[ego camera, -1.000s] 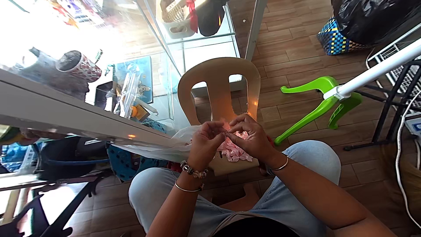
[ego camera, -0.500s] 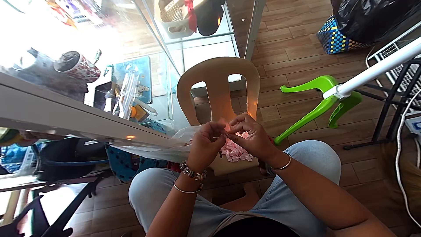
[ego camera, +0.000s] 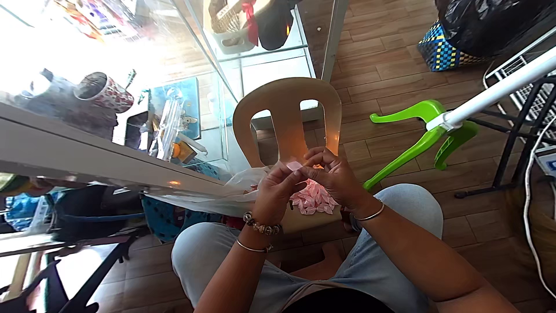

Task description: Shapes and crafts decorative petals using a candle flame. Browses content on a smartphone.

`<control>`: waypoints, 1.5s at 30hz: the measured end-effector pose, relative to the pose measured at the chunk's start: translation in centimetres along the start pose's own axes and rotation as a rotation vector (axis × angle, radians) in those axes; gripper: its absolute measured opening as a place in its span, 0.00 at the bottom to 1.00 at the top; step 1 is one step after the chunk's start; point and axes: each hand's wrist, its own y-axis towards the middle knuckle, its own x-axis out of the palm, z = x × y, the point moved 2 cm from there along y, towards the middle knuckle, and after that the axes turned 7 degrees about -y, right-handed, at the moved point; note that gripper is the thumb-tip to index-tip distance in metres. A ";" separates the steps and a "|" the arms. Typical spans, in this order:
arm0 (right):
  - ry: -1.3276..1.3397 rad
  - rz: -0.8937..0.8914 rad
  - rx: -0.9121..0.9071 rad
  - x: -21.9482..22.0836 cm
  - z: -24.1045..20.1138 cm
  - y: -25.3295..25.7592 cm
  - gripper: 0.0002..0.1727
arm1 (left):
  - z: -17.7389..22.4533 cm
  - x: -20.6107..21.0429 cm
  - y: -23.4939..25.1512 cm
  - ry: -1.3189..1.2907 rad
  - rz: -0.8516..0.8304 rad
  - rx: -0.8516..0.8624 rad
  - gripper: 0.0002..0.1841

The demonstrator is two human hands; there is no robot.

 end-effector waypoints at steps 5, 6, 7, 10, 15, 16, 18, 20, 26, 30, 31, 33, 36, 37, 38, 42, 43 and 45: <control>0.020 -0.016 0.017 -0.1 0.1 0.1 0.00 | 0.0 -0.1 0.0 -0.017 -0.020 0.032 0.07; 0.017 -0.018 0.018 -0.1 0.1 0.1 0.00 | -0.1 -0.1 0.0 -0.018 -0.022 0.038 0.07; 0.009 -0.021 0.019 -0.1 0.0 0.1 0.00 | -0.1 -0.1 0.0 -0.015 -0.023 0.043 0.07; -0.084 -0.009 -0.034 0.0 -0.2 0.1 0.02 | -0.2 0.2 0.0 -0.018 -0.021 0.051 0.09; -0.413 0.066 -0.463 0.2 -0.5 0.2 0.10 | 0.1 0.6 0.1 -0.048 -0.006 0.038 0.11; -0.442 0.069 -0.504 0.2 -0.5 0.2 0.09 | 0.1 0.6 0.1 -0.049 -0.008 0.038 0.10; -0.478 0.071 -0.540 0.1 -0.4 0.2 0.08 | 0.1 0.5 0.1 -0.045 -0.015 0.047 0.10; -0.504 0.080 -0.562 0.1 -0.3 0.2 0.07 | 0.1 0.5 0.0 -0.040 -0.013 0.055 0.11; -0.575 0.121 -0.613 0.3 -0.2 0.1 0.06 | 0.2 0.6 0.0 -0.025 0.016 0.070 0.12; -0.611 0.129 -0.608 0.7 0.2 -0.2 0.10 | 0.7 0.5 0.1 -0.015 0.062 0.048 0.09; -0.628 0.128 -0.610 0.7 0.3 -0.2 0.11 | 0.8 0.4 0.0 -0.003 0.074 0.041 0.09; -0.691 0.133 -0.626 0.7 0.6 -0.3 0.13 | 1.0 0.0 0.0 0.028 0.073 0.036 0.07; -0.871 0.149 -0.658 0.7 0.9 -0.6 0.17 | 0.9 -0.5 0.2 0.055 0.043 0.068 0.06; -0.929 0.153 -0.672 0.7 1.0 -0.7 0.17 | 0.8 -0.6 0.2 0.063 0.042 0.079 0.06; -0.972 0.162 -0.689 0.8 1.0 -0.8 0.17 | 0.8 -0.6 0.3 0.070 0.051 0.087 0.06; -0.949 0.146 -0.673 0.7 0.8 -0.8 0.17 | 0.7 -0.3 0.5 0.058 0.089 0.082 0.06; -0.857 0.125 -0.620 0.6 0.7 -0.7 0.17 | 0.7 -0.1 0.5 0.056 0.096 0.077 0.07; -0.604 0.078 -0.447 0.2 0.3 -0.6 0.15 | 0.6 0.1 0.5 0.077 0.087 0.076 0.07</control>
